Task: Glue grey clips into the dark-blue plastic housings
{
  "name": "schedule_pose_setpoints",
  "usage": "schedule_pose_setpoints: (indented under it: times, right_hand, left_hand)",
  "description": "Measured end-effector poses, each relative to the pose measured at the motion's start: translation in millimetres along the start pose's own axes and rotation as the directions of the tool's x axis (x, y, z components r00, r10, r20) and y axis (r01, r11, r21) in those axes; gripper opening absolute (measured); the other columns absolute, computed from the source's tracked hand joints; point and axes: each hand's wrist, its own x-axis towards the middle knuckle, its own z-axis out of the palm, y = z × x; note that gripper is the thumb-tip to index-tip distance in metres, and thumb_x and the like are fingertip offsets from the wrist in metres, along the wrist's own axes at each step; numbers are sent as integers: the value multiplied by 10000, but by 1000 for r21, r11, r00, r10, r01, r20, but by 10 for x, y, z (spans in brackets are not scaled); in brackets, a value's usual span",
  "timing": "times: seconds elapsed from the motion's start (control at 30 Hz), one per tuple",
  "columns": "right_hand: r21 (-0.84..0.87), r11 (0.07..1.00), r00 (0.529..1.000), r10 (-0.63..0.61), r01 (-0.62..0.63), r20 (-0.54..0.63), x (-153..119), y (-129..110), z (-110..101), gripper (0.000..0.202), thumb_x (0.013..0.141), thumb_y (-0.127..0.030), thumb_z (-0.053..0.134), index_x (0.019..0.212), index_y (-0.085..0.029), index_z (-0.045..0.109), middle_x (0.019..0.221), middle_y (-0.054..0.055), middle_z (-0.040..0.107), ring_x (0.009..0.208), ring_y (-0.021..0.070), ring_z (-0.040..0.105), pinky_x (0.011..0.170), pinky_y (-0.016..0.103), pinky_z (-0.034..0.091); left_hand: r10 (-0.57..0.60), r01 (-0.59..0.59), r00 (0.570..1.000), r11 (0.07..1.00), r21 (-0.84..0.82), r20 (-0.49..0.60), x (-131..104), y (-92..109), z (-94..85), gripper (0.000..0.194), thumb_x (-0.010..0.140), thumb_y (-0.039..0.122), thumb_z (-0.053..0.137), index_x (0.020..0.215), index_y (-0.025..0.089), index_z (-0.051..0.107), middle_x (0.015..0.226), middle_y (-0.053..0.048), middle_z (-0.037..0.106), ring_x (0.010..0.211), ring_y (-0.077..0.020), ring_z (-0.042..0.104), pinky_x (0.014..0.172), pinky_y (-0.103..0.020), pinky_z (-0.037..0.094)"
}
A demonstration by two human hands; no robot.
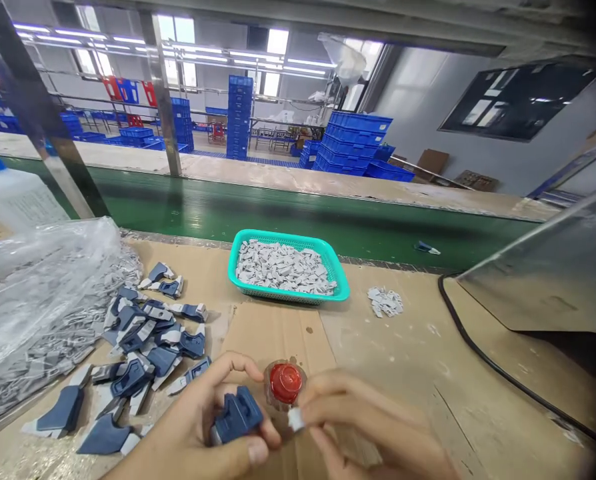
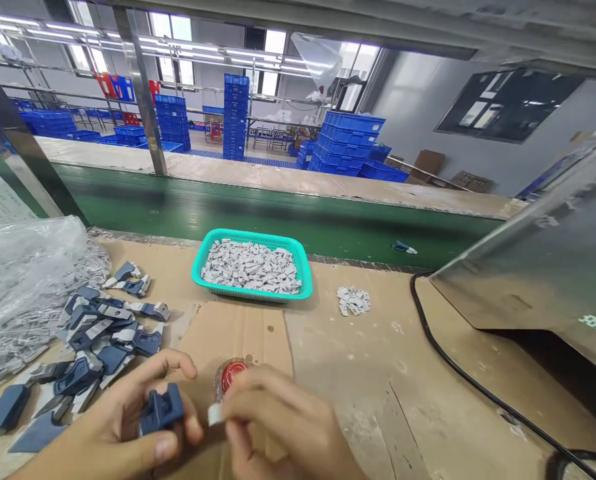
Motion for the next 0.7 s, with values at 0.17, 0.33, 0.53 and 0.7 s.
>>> schedule_pose_setpoints:
  times: [0.17, 0.33, 0.53, 0.7]
  right_hand:
    - [-124, 984, 985, 110, -126, -132, 32, 163, 26, 155, 710, -17, 469, 751, -99, 595, 742, -5, 520, 686, -102, 473, 643, -44, 400]
    - [-119, 973, 979, 187, -196, -84, -44, 218, 148, 224, 736, -23, 415, 760, -115, 619, 776, 7, 522, 692, -103, 461, 625, -53, 376]
    - [-147, 981, 984, 104, -126, -144, -66, 235, 228, 202, 732, -14, 433, 710, -108, 610, 786, 3, 522, 767, -104, 482, 708, -48, 386]
    - [-189, 978, 988, 58, -85, -145, -28, 205, 238, 181, 714, -3, 457, 715, -123, 593, 794, -19, 518, 761, -112, 479, 687, -46, 380]
  left_hand:
    - [10, -5, 992, 999, 40, -126, -29, -58, -212, 451, 839, 411, 539, 1226, 252, 370, 1032, -26, 566, 908, -122, 493, 831, -244, 363]
    - [5, 3, 994, 997, 71, -106, 6, -101, -263, 467, 857, 439, 504, 1238, 276, 290, 1102, -42, 551, 841, -114, 541, 774, -243, 412]
    - [64, -46, 988, 990, 131, -140, 12, -117, -241, 313, 867, 398, 502, 1134, 263, 411, 1068, -23, 506, 899, -112, 531, 808, -217, 441]
    - [149, -89, 974, 943, 322, -168, 12, -103, -296, 363, 876, 308, 479, 1222, 296, 368, 1215, -33, 455, 1177, -174, 409, 938, -255, 409]
